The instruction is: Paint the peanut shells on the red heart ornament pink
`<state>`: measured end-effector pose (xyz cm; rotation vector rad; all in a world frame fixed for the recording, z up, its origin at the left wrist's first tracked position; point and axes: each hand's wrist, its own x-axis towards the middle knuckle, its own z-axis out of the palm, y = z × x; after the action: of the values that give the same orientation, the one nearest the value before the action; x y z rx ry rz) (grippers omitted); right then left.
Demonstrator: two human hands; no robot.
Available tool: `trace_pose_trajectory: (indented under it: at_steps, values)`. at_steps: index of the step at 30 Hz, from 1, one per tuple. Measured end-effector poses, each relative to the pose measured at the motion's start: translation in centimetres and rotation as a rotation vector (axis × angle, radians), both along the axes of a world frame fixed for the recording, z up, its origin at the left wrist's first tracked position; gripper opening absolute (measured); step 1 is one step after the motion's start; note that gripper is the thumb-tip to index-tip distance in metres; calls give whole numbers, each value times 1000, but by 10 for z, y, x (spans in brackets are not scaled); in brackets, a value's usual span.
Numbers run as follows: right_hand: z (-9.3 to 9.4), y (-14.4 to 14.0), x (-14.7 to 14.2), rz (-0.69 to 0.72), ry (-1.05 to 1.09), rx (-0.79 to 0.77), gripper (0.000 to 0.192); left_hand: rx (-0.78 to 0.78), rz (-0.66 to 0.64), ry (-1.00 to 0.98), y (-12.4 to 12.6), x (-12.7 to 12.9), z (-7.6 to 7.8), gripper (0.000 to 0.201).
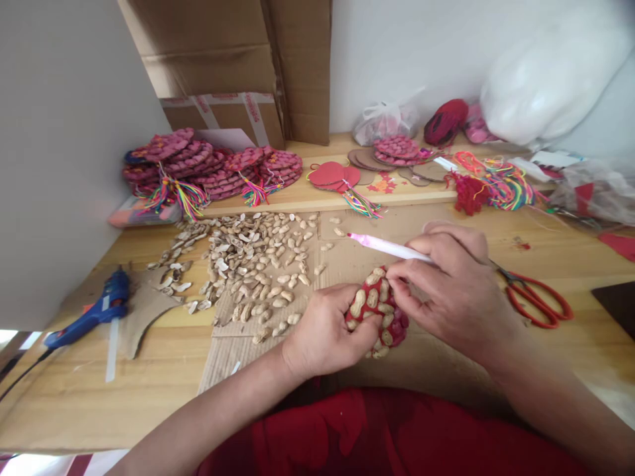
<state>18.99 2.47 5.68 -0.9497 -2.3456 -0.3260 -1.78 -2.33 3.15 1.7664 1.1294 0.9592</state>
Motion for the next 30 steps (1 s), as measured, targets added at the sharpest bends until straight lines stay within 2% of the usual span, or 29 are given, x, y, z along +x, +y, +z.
trace_pose_trajectory:
  at_steps: [3,8,12,17,21,25,30]
  values:
    - [-3,1,1,-21,-86,67,5,-52,11,-19,0,-1,1,19]
    - [-4,2,0,-16,-48,102,8,-149,0,-88,-2,0,2,18]
    - [-1,2,-1,-37,38,131,10,-177,-12,-60,-5,2,0,17]
    - [3,6,3,-116,178,72,9,-271,1,-138,-5,3,-2,9]
    - [2,11,8,-163,237,27,7,-301,7,-156,-2,0,-6,10]
    - [1,10,10,-98,196,-32,13,-268,49,-145,1,-1,-9,11]
    - [1,3,6,12,62,-60,15,-223,49,-137,4,-1,-2,13]
